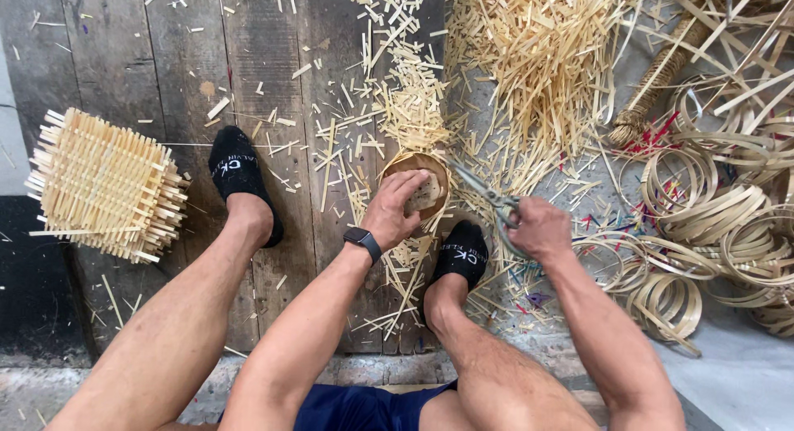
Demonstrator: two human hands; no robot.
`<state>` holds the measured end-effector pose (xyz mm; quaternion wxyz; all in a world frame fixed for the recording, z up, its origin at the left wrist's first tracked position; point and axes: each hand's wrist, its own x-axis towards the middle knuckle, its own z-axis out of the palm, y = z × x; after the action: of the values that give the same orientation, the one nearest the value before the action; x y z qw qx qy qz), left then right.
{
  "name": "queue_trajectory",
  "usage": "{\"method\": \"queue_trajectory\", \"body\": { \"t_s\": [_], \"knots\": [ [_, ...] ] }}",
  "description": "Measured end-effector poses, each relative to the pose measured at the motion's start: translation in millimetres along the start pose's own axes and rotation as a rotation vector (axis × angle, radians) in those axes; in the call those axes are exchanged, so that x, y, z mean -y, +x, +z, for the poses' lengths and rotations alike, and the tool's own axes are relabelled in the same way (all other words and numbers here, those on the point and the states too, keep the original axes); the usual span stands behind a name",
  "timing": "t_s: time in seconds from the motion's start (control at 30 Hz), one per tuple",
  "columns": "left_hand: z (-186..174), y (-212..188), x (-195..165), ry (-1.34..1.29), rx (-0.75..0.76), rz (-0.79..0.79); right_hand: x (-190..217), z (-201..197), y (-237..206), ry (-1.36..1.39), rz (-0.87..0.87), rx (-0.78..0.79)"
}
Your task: The person assembles small bamboo bowls by placing a woven bamboo mat into a circular bamboo frame, then using shears to trim the excess mat around the frame edge. The person repeats this process for multiple bowls, stacking finished units nearby.
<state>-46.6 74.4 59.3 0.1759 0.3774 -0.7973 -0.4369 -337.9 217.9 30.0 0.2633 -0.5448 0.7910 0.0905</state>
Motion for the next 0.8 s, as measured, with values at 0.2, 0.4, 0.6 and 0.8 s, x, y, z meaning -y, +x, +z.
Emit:
{"method": "queue_trajectory", "body": {
  "t_s": [0.2, 0.4, 0.6, 0.8],
  "knots": [
    [7, -2, 1, 0.011, -0.031, -0.011, -2, -16, -11, 0.081, -0.199, -0.302],
    [1, 1, 5, 0.077, 0.105, -0.009, 24, -4, 12, -0.016, -0.168, -0.18],
    [27, -15, -15, 0.121, -0.189, -0.199, 13, 3, 14, -0.038, -0.208, -0.275],
    [40, -9, -5, 0.177, -0.16, -0.064, 27, -1, 22, -0.102, -0.298, -0.409]
  ]
}}
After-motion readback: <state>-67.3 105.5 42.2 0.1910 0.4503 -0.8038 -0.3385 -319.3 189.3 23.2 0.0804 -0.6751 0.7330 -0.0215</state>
